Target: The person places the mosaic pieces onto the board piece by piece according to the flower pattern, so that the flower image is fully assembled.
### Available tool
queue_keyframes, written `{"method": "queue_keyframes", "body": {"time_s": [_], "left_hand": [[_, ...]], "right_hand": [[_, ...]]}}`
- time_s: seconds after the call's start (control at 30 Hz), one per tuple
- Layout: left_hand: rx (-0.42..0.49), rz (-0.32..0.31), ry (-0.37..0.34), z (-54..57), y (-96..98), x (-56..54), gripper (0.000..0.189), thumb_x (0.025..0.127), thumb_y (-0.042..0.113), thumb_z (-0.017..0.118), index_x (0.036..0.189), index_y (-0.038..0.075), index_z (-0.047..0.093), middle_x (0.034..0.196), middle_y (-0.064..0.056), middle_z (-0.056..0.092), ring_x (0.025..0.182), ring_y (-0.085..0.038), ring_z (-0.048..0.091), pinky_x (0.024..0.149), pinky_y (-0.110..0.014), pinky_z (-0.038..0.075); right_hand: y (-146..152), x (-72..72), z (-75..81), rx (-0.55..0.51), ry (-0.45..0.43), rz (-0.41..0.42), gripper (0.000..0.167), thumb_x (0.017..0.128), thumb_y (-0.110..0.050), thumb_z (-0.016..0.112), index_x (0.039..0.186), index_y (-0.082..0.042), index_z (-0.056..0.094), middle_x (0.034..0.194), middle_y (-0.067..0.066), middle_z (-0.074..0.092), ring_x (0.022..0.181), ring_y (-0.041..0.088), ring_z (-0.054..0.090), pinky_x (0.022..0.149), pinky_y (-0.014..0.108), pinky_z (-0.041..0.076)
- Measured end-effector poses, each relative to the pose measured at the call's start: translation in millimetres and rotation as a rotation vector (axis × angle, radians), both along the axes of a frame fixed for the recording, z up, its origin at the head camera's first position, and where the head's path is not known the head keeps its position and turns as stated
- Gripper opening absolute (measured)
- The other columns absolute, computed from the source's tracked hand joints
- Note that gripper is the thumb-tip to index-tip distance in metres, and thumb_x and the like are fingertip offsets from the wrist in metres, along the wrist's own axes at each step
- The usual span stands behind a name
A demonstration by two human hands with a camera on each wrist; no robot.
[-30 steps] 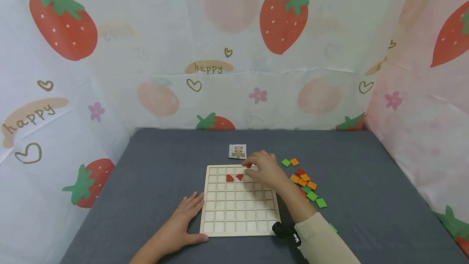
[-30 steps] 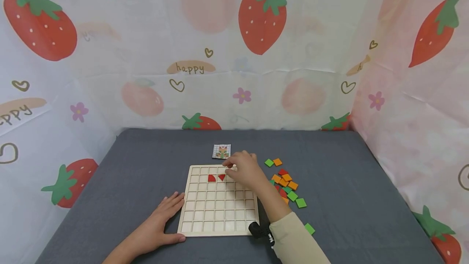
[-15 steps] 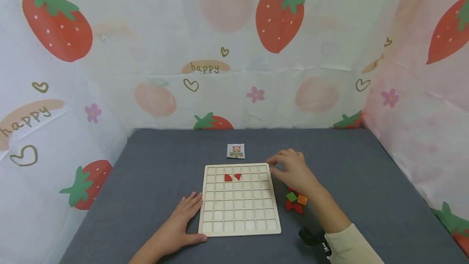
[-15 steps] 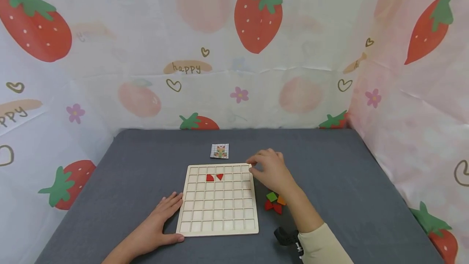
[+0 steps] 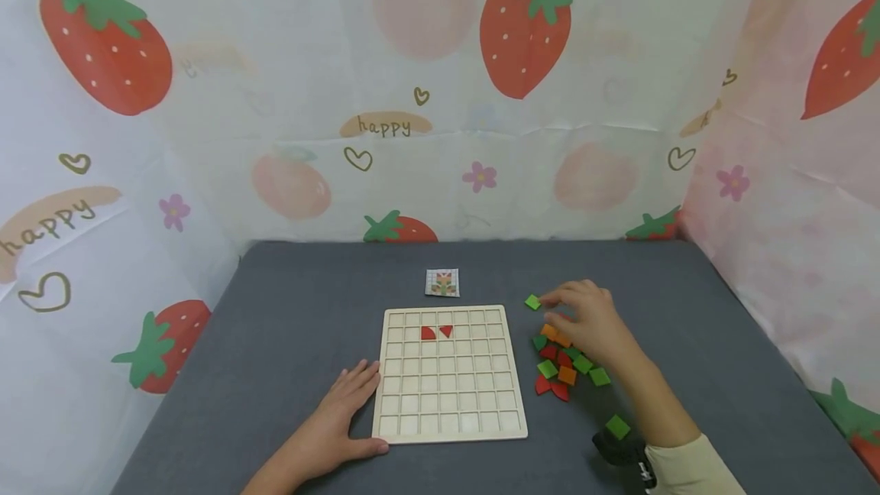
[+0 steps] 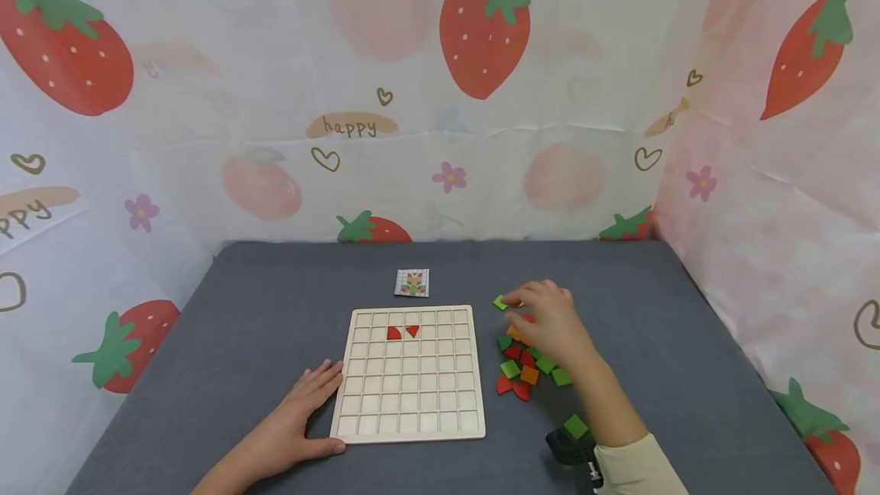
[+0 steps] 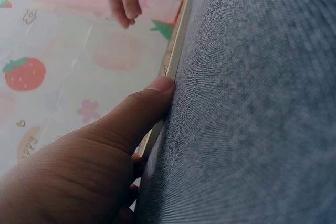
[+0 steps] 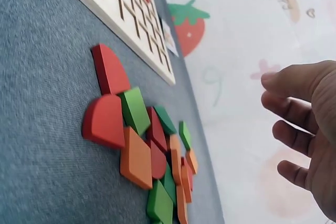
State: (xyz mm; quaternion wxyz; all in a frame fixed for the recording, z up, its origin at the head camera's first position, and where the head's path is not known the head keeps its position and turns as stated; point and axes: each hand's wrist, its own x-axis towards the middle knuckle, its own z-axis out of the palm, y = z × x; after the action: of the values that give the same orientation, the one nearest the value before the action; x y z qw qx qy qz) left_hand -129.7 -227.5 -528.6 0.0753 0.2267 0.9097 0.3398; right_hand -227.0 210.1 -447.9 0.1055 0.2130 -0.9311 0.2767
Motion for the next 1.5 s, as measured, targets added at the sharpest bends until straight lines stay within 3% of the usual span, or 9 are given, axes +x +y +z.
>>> {"method": "queue_keyframes", "body": {"time_s": [0.5, 0.6, 0.67, 0.73, 0.87, 1.07, 1.2, 1.33, 1.5], "left_hand": [[-0.009, -0.005, 0.042, -1.6, -0.9, 0.1, 0.106, 0.081, 0.062, 0.078, 0.157, 0.0, 0.039, 0.167, -0.014, 0.029, 0.156, -0.041, 0.018, 0.124, -0.062, 0.012], [0.007, 0.002, 0.03, -1.3, -0.8, 1.4, 0.106, 0.08, 0.061, 0.079, 0.157, 0.001, 0.039, 0.167, -0.013, 0.029, 0.156, -0.041, 0.018, 0.127, -0.052, 0.008], [0.015, 0.009, 0.012, -0.8, -1.1, 1.9, 0.107, 0.08, 0.061, 0.08, 0.157, 0.001, 0.038, 0.168, -0.012, 0.028, 0.157, -0.039, 0.016, 0.128, -0.038, 0.002], [0.016, 0.016, -0.004, -0.6, -1.5, 1.8, 0.108, 0.079, 0.062, 0.08, 0.158, 0.002, 0.037, 0.169, -0.011, 0.027, 0.158, -0.037, 0.015, 0.126, -0.024, -0.004], [0.0, 0.016, -0.013, -0.8, -2.2, 0.7, 0.11, 0.078, 0.063, 0.08, 0.159, 0.003, 0.036, 0.169, -0.009, 0.025, 0.158, -0.034, 0.013, 0.12, -0.011, -0.009], [-0.007, 0.012, -0.013, -1.7, -3.0, 0.5, 0.11, 0.078, 0.064, 0.079, 0.159, 0.004, 0.036, 0.17, -0.007, 0.024, 0.159, -0.033, 0.012, 0.12, -0.012, -0.01], [-0.011, 0.013, -0.016, -0.3, -1.8, 0.6, 0.109, 0.079, 0.064, 0.079, 0.159, 0.003, 0.036, 0.17, -0.008, 0.025, 0.159, -0.033, 0.013, 0.129, -0.035, 0.0], [-0.016, 0.012, -0.012, 0.6, -1.5, 0.5, 0.109, 0.079, 0.063, 0.079, 0.159, 0.003, 0.036, 0.169, -0.008, 0.025, 0.158, -0.034, 0.014, 0.128, -0.052, 0.007], [-0.01, 0.019, 0.004, -1.3, -1.9, 1.7, 0.108, 0.078, 0.063, 0.08, 0.158, 0.003, 0.038, 0.169, -0.008, 0.027, 0.158, -0.034, 0.015, 0.129, -0.029, -0.002]], "right_hand": [[23, -12.3, -14.9, 0.027, -0.033, -0.083, 0.023, 0.093, -0.016, 0.077, 0.115, -0.01, 0.078, 0.112, 0.01, 0.071, 0.114, 0.039, 0.055, 0.1, 0.072, 0.033], [26, -14.8, -21.2, 0.042, -0.041, -0.088, 0.022, 0.093, -0.016, 0.077, 0.114, -0.01, 0.078, 0.111, 0.01, 0.071, 0.116, 0.04, 0.054, 0.098, 0.072, 0.034], [28, -16.5, -25.0, 0.046, -0.048, -0.088, 0.022, 0.093, -0.016, 0.077, 0.115, -0.011, 0.078, 0.112, 0.01, 0.07, 0.116, 0.039, 0.054, 0.098, 0.072, 0.034], [30, -18.1, -28.9, 0.043, -0.062, -0.087, 0.022, 0.094, -0.017, 0.075, 0.116, -0.011, 0.078, 0.113, 0.01, 0.07, 0.116, 0.039, 0.054, 0.098, 0.071, 0.034], [36, -21.3, -37.4, 0.029, -0.095, -0.082, 0.022, 0.096, -0.016, 0.074, 0.117, -0.012, 0.077, 0.117, 0.011, 0.069, 0.115, 0.037, 0.054, 0.099, 0.07, 0.034], [46, -28.0, -45.5, 0.025, -0.09, -0.024, 0.023, 0.096, -0.009, 0.072, 0.118, -0.011, 0.076, 0.123, 0.013, 0.068, 0.115, 0.037, 0.055, 0.101, 0.069, 0.038], [50, -34.6, -44.5, 0.03, -0.109, 0.03, 0.026, 0.095, -0.006, 0.071, 0.12, -0.011, 0.076, 0.126, 0.013, 0.067, 0.118, 0.037, 0.055, 0.097, 0.063, 0.047], [53, -45.3, -45.5, 0.04, -0.158, 0.091, 0.026, 0.096, -0.003, 0.069, 0.119, -0.013, 0.077, 0.123, 0.008, 0.069, 0.118, 0.035, 0.057, 0.097, 0.059, 0.05], [57, -54.2, -47.2, 0.046, -0.208, 0.203, 0.033, 0.097, 0.005, 0.062, 0.119, -0.015, 0.077, 0.124, 0.006, 0.07, 0.118, 0.034, 0.057, 0.097, 0.057, 0.05]]}}
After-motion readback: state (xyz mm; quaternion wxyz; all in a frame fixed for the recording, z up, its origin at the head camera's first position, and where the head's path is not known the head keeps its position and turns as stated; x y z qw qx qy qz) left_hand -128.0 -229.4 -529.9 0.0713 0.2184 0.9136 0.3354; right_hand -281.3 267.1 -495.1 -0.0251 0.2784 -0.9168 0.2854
